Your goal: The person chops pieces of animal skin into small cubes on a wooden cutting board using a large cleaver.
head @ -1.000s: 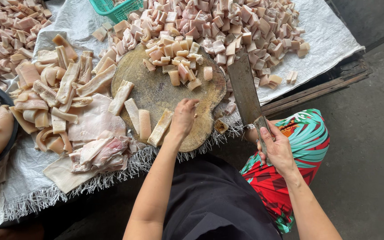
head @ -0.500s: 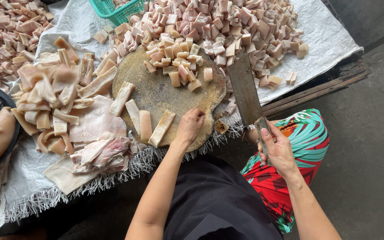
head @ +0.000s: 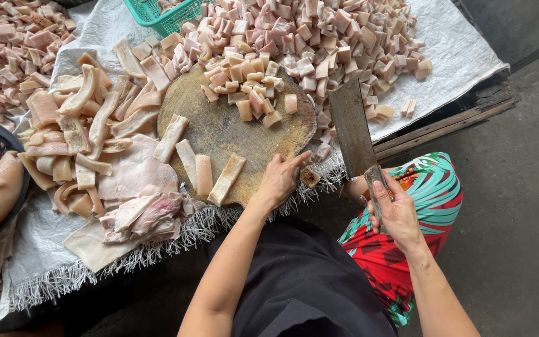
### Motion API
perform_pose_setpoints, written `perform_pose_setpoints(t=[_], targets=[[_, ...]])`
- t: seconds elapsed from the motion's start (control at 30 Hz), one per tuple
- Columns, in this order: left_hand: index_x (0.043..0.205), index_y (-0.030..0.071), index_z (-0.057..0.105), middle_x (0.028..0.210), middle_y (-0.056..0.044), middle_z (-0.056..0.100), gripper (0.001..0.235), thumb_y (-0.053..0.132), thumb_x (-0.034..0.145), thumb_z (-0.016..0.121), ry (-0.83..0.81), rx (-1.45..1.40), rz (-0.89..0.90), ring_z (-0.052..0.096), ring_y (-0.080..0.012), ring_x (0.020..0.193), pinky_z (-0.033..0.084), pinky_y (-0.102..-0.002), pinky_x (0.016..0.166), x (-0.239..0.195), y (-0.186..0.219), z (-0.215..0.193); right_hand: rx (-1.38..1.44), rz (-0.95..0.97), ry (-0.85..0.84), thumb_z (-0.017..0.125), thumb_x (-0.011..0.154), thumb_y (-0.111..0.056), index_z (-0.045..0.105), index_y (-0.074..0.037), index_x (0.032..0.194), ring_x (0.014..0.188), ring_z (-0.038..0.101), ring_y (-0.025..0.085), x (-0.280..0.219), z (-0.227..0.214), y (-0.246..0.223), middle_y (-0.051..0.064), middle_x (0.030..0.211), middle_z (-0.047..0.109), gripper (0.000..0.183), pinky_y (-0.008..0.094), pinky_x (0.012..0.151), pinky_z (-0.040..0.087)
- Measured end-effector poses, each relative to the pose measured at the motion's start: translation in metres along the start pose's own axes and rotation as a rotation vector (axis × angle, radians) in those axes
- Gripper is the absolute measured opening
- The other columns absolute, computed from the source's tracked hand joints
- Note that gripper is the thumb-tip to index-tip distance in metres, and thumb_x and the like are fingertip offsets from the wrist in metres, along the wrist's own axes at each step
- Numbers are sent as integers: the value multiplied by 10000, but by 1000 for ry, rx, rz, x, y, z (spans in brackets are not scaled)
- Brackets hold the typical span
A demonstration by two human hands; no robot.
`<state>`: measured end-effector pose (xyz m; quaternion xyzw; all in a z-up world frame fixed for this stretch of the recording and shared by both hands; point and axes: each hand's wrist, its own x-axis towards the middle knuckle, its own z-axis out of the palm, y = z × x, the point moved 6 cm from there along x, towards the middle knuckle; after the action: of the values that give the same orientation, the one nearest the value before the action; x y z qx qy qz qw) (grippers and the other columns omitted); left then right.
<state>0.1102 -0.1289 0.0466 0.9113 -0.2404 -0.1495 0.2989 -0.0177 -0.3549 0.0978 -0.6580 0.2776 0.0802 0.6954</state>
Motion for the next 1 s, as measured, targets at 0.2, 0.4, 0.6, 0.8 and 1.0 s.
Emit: perform_pose_setpoints(t=[0.2,0.4,0.6,0.8,1.0], targets=[[1575,295,371,1316,3,699,776,-62,890,447,51,-104,75,507,-226,951,482,-389,963,2,-6,6,-9,-12,-32,580,978,-372,544,-160,1466,416,495,80,1,9,-3,13,637,552,534,257,351,434],[1399,235,597,1201,-50,672,364,167,1042,582,158,-217,75,566,-176,1074,512,-348,991,-6,-24,13,-23,19,-31,583,977,-372,550,-154,1461,414,497,80,-3,11,8,15,638,555,532,264,351,435],[1316,153,618,1119,-42,625,466,342,901,715,136,-577,-232,580,-154,896,579,-322,840,-16,-58,9,-32,-13,-65,575,975,-389,538,-151,1473,415,499,78,-4,15,10,22,634,563,554,263,353,439],[1037,54,625,1018,-101,648,464,461,890,793,165,-566,-333,597,-162,896,543,-331,812,-30,-77,8,-58,11,-81,581,965,-389,520,-159,1489,413,497,83,-6,26,7,24,627,558,574,273,349,434],[1005,75,558,1010,-139,591,555,441,732,875,378,-47,-230,541,-300,976,440,-467,873,-5,-26,12,-76,-2,-107,590,966,-394,524,-164,1493,415,492,81,-5,35,8,23,629,564,578,268,356,429]])
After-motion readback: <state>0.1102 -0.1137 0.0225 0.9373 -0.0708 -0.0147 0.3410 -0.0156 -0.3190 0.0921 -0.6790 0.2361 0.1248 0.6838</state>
